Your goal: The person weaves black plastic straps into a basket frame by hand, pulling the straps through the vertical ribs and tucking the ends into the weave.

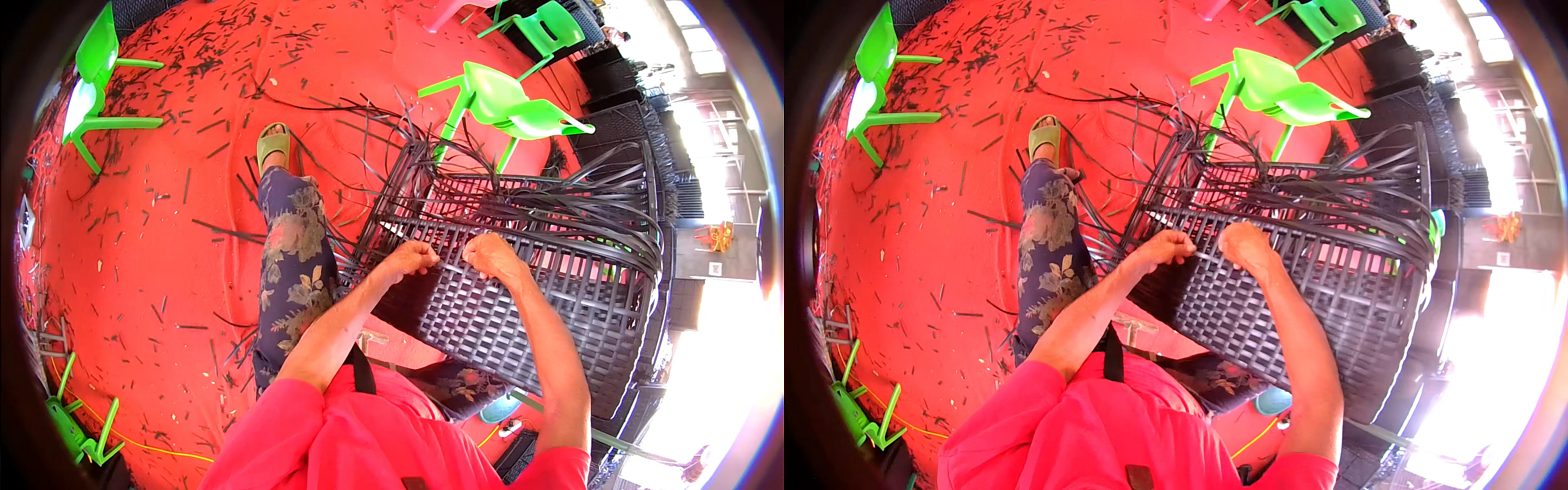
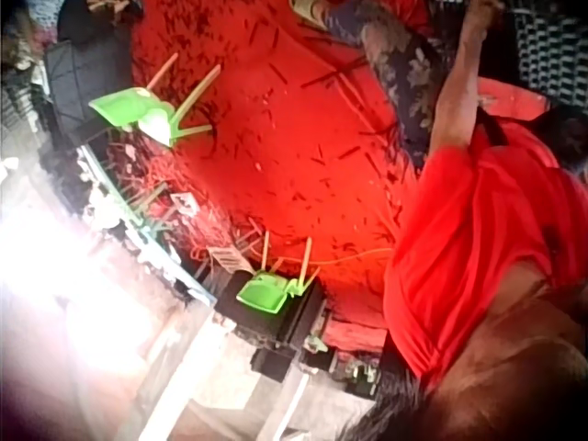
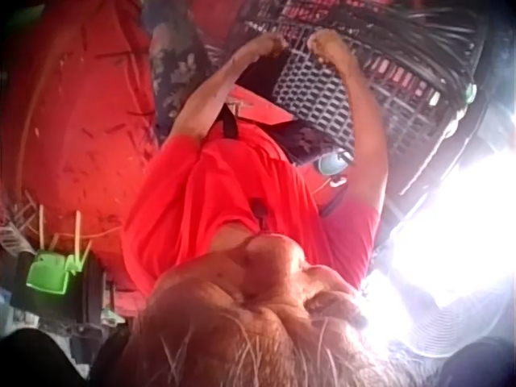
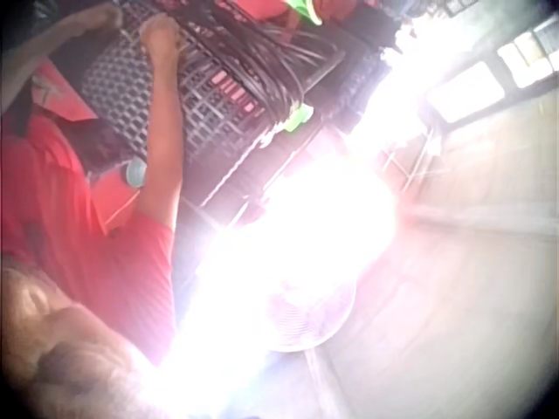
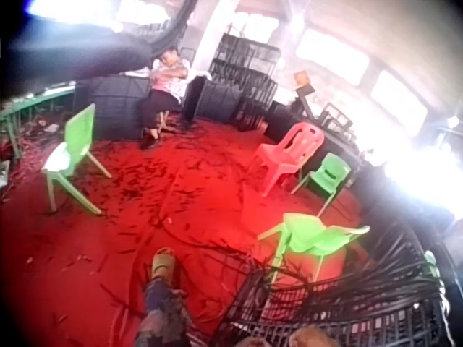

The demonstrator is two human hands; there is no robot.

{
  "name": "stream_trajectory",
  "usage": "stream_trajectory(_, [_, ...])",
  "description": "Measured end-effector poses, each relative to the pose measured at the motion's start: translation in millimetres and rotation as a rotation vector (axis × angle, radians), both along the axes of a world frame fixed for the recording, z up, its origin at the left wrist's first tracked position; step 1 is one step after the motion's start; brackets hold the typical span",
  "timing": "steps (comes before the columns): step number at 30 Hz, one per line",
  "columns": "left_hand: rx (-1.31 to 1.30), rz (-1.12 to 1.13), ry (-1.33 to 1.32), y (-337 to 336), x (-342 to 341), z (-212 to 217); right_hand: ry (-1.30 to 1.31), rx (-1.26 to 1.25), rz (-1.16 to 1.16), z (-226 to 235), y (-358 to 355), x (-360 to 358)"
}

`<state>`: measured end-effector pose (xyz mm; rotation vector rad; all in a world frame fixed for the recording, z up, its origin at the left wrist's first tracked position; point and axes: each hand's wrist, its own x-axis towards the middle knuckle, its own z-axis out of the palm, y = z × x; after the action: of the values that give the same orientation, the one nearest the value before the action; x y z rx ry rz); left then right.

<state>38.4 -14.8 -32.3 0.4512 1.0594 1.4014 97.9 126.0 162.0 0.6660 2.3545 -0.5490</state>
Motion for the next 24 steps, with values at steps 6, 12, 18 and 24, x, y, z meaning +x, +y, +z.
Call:
stream_trajectory(6, [0.114,0.036,-0.125,-0.2,-3.9,-0.9,-0.080,-0.097,0.011,-28.6,-5.4,1.4])
stream_trajectory(12, [0.114,0.035,-0.175,2.8,-2.2,-0.8,-0.120,0.046,-0.088,-31.3,-11.8,-0.1])
stream_trajectory(18, [0.119,0.085,-0.302,3.4,1.1,3.2,-0.082,0.038,-0.128,-24.9,-15.4,-0.3])
stream_trajectory(24, [0.032,-0.087,-0.042,6.4,3.8,14.4,-0.141,0.130,-0.054,-29.4,-11.3,-8.9])
